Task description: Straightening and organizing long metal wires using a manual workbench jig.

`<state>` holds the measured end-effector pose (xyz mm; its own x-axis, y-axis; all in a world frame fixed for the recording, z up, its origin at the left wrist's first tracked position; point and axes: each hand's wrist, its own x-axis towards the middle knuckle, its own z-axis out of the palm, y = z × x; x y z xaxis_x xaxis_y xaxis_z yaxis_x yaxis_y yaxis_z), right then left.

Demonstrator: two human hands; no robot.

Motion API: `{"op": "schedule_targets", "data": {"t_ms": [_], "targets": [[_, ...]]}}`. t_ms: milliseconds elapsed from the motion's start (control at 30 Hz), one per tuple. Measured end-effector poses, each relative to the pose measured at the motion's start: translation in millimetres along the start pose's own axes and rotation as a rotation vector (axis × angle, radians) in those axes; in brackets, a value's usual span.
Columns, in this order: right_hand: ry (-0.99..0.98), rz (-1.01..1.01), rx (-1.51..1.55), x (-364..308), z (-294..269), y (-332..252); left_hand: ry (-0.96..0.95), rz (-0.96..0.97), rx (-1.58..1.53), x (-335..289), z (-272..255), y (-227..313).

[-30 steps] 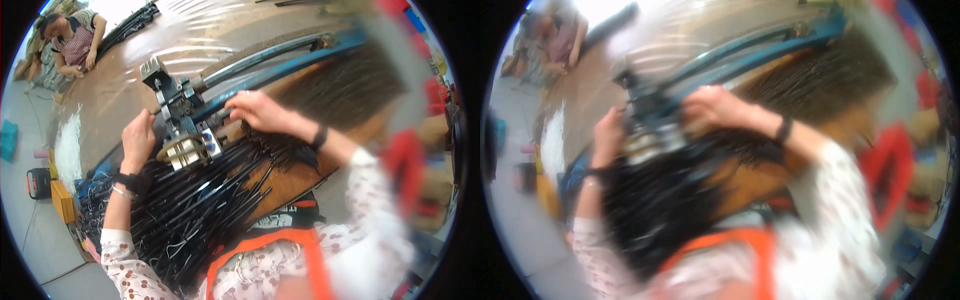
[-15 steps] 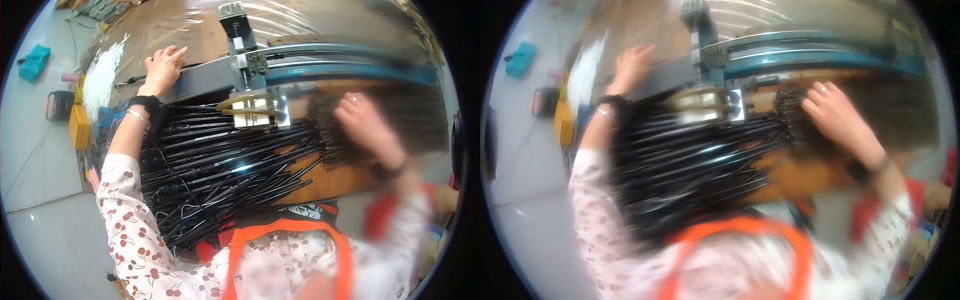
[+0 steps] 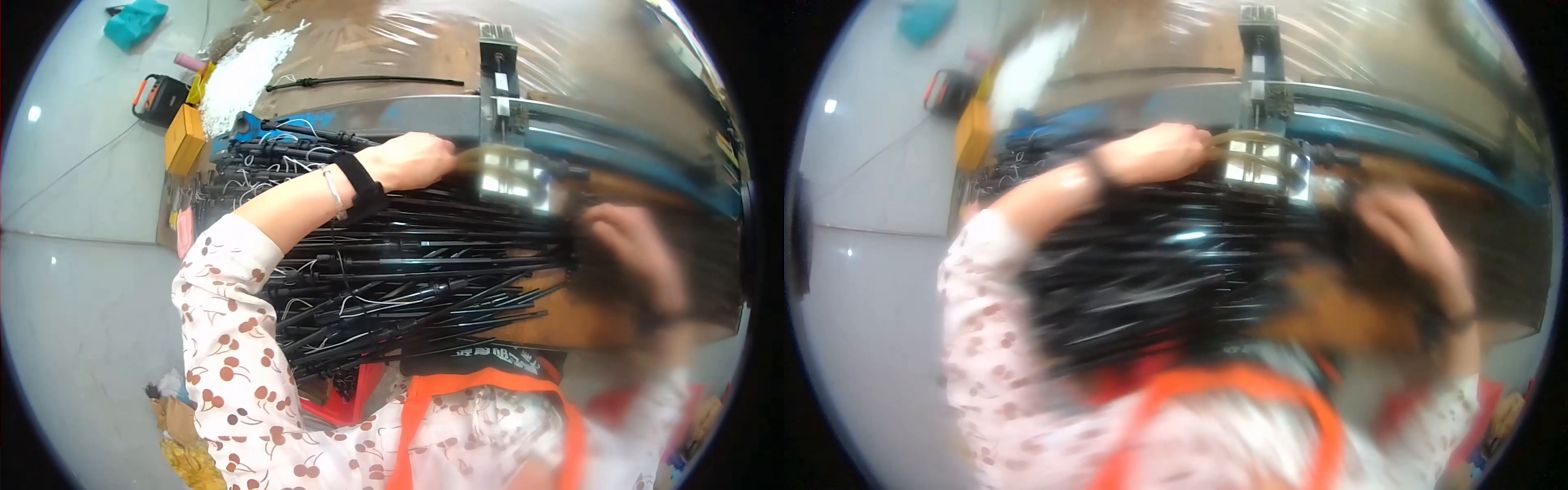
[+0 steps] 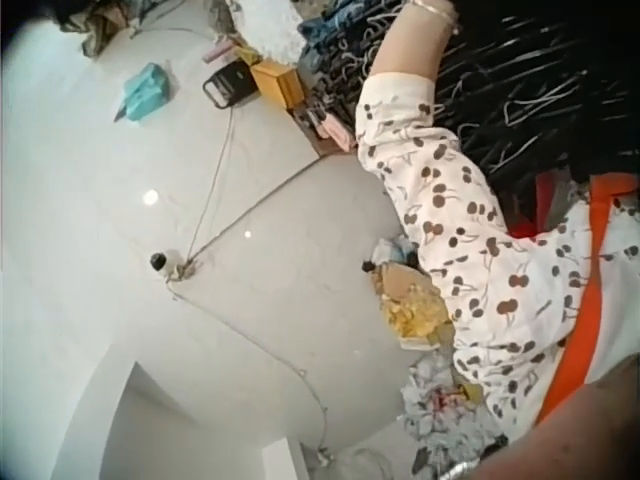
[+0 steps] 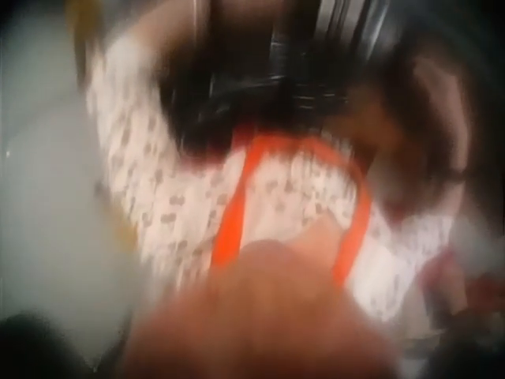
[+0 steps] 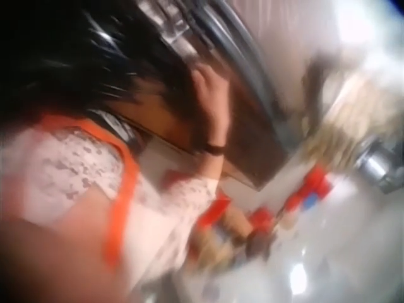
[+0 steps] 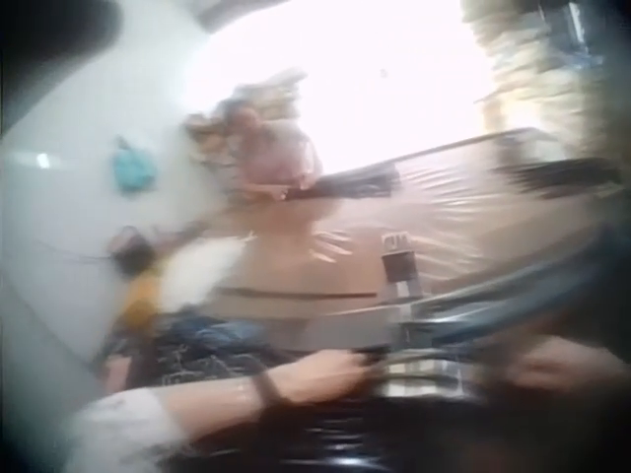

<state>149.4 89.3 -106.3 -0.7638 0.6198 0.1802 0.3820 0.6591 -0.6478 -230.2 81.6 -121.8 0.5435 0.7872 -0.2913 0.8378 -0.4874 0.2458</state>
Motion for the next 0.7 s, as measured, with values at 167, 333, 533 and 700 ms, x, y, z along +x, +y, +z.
{"op": "schedule_targets", "data": {"t_ms": [167, 333, 533, 700], "targets": [[-0.193, 0.221, 0.209, 6.3, -3.0, 28.0, 0.141, 0.107, 0.333, -31.8, 7.6, -3.6], [-0.200, 0.152, 0.036, 21.5, 14.1, 65.1, 0.121, -0.166, 0.379, -79.6, -25.7, 19.7], [-0.069, 0.003, -0.095, -3.1, 22.7, 79.9, 0.262, -0.078, 0.037, -94.4, -30.7, 96.4], [0.200, -0.239, 0.047, -32.1, 20.0, 88.1, 0.304, -0.075, 0.211, -22.7, 9.9, 145.2]]}}
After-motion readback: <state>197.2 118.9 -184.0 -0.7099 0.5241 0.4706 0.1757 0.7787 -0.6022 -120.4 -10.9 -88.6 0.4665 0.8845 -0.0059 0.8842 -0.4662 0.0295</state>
